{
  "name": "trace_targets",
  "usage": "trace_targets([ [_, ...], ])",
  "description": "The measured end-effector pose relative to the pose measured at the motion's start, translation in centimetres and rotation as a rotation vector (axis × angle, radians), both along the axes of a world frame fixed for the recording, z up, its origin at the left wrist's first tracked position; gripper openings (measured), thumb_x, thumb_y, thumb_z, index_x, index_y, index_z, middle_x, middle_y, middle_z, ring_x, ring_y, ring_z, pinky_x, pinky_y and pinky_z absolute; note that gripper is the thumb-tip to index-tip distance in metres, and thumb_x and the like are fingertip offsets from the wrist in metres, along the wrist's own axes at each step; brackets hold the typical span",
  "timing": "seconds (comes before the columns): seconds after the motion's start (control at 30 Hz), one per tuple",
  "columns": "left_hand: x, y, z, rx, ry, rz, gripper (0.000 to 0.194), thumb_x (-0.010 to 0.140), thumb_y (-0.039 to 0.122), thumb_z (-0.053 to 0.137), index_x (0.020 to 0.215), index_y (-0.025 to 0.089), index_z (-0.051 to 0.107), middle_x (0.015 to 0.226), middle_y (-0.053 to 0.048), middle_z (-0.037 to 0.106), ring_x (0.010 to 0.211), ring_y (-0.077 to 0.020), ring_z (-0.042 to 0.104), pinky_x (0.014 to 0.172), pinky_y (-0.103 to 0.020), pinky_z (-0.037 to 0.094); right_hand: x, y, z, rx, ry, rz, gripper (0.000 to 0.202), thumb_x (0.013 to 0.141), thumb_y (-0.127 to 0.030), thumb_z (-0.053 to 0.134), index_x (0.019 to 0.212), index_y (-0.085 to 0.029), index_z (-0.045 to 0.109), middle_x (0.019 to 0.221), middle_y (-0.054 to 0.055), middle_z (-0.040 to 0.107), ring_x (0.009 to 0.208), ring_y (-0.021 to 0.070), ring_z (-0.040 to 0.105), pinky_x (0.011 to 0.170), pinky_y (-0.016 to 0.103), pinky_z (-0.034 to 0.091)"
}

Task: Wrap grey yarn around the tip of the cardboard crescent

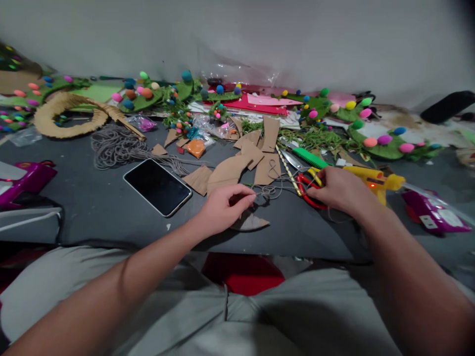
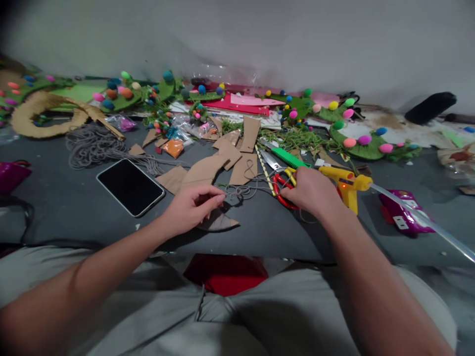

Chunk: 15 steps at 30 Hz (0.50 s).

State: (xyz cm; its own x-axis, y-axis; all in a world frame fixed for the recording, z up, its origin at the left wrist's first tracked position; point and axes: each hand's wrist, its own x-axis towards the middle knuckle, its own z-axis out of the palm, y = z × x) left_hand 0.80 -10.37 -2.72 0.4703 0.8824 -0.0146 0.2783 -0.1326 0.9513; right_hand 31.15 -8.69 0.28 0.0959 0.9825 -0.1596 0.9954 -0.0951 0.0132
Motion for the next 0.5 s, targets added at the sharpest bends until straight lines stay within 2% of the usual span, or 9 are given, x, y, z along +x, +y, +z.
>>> trace_targets([
  [0.13, 0.2, 0.1, 0.3, -0.032, 0.028, 0.031, 0.023, 0.094, 0.035, 0.062, 0.094, 0.014, 0.071, 0.070, 0.000, 0.064, 0.051, -0.0084, 0.058, 0.046, -0.017, 0.045, -1.0, -0.7, 1.3, 0.008, -0.117, -0.061, 0.033, 0.080, -0.048, 0.058, 0.090, -0.016, 0.058, 0.090, 0.017, 0.067, 0.078, 0.0311, 0.064, 0.054, 0.034, 0.033],
  [0.3, 0.4, 0.2, 0.6, -0.141, 0.048, 0.082, 0.022, 0.092, 0.033, 0.062, 0.098, 0.015, 0.072, 0.060, 0.001, 0.060, 0.047, -0.0097, 0.058, 0.039, -0.017, 0.048, -0.1, -2.0, 2.9, 0.217, -0.105, -0.116, 0.044, 0.078, -0.047, 0.060, 0.110, -0.018, 0.058, 0.100, 0.014, 0.070, 0.088, 0.0335, 0.067, 0.062, 0.036, 0.039],
  [0.4, 0.6, 0.3, 0.7, -0.231, 0.055, 0.125, 0.021, 0.090, 0.031, 0.063, 0.100, 0.015, 0.072, 0.060, 0.001, 0.060, 0.045, -0.0106, 0.058, 0.036, -0.018, 0.050, 0.9, -3.0, 3.9, 0.350, -0.101, 0.000, 0.048, 0.079, -0.052, 0.059, 0.114, -0.019, 0.061, 0.106, 0.013, 0.071, 0.090, 0.0319, 0.066, 0.066, 0.037, 0.042],
  [0.5, 0.8, 0.4, 0.8, -0.259, 0.076, 0.159, 0.018, 0.089, 0.029, 0.065, 0.098, 0.014, 0.072, 0.058, 0.002, 0.061, 0.043, -0.0109, 0.058, 0.034, -0.019, 0.051, 1.7, -4.1, 4.6, 0.392, -0.096, 0.170, 0.049, 0.079, -0.057, 0.059, 0.113, -0.022, 0.062, 0.097, 0.009, 0.069, 0.079, 0.0260, 0.063, 0.060, 0.035, 0.040],
])
